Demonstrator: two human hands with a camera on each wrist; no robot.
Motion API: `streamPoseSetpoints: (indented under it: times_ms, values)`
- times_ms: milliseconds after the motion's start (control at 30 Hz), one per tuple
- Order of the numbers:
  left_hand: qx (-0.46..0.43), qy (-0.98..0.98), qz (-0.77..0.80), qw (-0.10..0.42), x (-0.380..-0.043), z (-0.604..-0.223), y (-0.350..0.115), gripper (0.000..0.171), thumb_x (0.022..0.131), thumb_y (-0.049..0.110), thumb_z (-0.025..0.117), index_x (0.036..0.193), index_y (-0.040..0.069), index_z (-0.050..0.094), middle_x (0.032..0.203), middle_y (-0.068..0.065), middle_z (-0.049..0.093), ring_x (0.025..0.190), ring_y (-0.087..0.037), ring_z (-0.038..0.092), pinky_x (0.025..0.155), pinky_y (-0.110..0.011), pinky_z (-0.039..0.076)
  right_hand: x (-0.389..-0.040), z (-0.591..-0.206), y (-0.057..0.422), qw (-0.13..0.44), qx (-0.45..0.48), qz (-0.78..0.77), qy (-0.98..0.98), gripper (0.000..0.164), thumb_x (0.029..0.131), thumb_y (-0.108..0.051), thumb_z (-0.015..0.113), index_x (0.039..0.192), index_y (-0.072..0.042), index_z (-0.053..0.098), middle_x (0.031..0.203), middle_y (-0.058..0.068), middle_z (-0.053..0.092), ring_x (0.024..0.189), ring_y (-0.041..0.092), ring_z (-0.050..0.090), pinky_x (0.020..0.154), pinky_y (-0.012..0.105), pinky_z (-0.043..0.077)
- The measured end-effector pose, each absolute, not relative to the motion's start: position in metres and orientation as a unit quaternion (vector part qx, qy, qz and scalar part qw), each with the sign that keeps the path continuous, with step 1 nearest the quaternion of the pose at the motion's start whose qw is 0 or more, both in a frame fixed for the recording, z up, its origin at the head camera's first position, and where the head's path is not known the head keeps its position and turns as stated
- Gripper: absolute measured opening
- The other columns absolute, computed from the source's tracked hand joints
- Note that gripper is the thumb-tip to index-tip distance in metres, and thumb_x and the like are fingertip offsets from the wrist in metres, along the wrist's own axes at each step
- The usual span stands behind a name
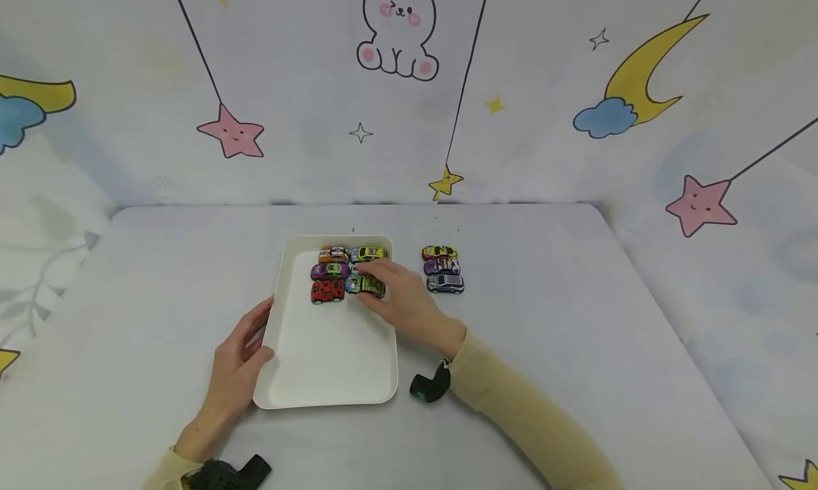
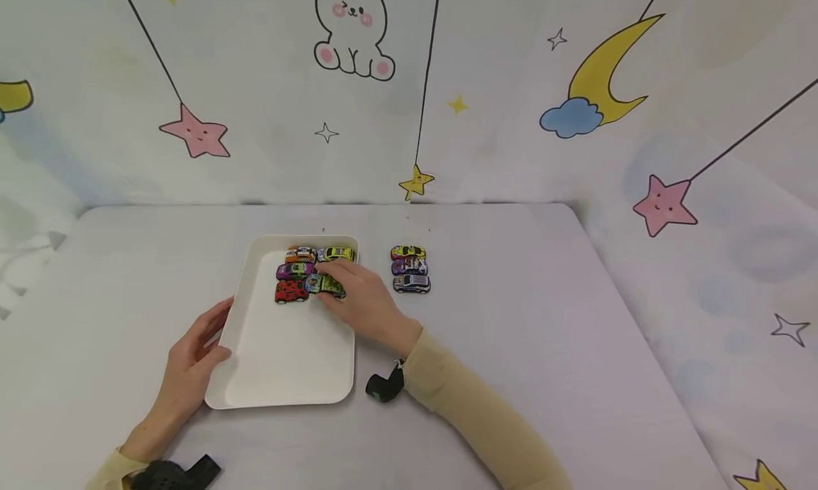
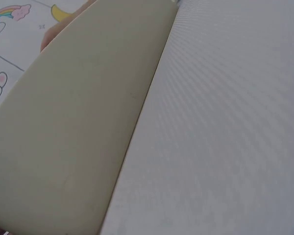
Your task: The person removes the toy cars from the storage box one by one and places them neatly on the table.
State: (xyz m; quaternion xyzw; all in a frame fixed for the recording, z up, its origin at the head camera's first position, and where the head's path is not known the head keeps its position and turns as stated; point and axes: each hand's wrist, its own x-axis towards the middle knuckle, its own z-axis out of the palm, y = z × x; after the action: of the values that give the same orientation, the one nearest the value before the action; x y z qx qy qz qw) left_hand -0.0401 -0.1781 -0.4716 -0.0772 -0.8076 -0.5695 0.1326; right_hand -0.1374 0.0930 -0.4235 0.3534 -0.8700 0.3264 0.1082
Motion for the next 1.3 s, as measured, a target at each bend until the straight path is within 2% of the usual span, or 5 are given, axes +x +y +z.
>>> streamPoseSetpoints:
  times_ms: [300, 533, 900, 1300]
  values:
    - [-0.082, -0.806, -0.571, 0.132, -0.04, -0.471, -0.179, 0.074, 0.08, -0.021, 0.045, 0.148, 0.006, 0.046, 0.144, -0.029, 0.05, 0.128, 0.004, 0.05, 0.096, -0.008, 0.043, -0.146, -0.436, 0.126, 0.172, 0.341, 0.368, -0.848, 0.039, 0.086, -0.014, 0.078, 0.123, -0.005, 0.068, 0.12, 0.007, 0.071, 0.113, 0.021, 0.064, 0.1, 0.034, 0.051]
    - [-0.082, -0.808, -0.567, 0.138, -0.042, -0.47, -0.18, 0.072, 0.08, -0.021, 0.046, 0.148, 0.004, 0.047, 0.143, -0.03, 0.05, 0.127, 0.004, 0.051, 0.095, -0.008, 0.044, -0.153, -0.443, 0.158, 0.187, 0.306, 0.383, -0.852, 0.04, 0.083, -0.012, 0.08, 0.122, -0.007, 0.069, 0.116, 0.008, 0.072, 0.109, 0.024, 0.065, 0.095, 0.04, 0.052]
    - [-0.075, -0.809, -0.567, 0.134, -0.039, -0.47, -0.179, 0.071, 0.081, -0.02, 0.046, 0.147, 0.004, 0.047, 0.142, -0.029, 0.051, 0.127, 0.005, 0.051, 0.094, -0.007, 0.044, -0.166, -0.441, 0.198, 0.143, 0.228, 0.422, -0.866, 0.038, 0.085, -0.013, 0.078, 0.122, -0.008, 0.071, 0.119, 0.008, 0.072, 0.112, 0.023, 0.065, 0.095, 0.043, 0.053]
    - [-0.079, -0.808, -0.568, 0.133, -0.041, -0.471, -0.179, 0.072, 0.081, -0.021, 0.046, 0.148, 0.004, 0.046, 0.143, -0.028, 0.05, 0.127, 0.004, 0.051, 0.095, -0.007, 0.043, -0.182, -0.45, 0.23, 0.156, 0.162, 0.439, -0.87, 0.037, 0.088, -0.009, 0.075, 0.124, -0.01, 0.069, 0.124, 0.008, 0.069, 0.12, 0.025, 0.061, 0.104, 0.041, 0.045]
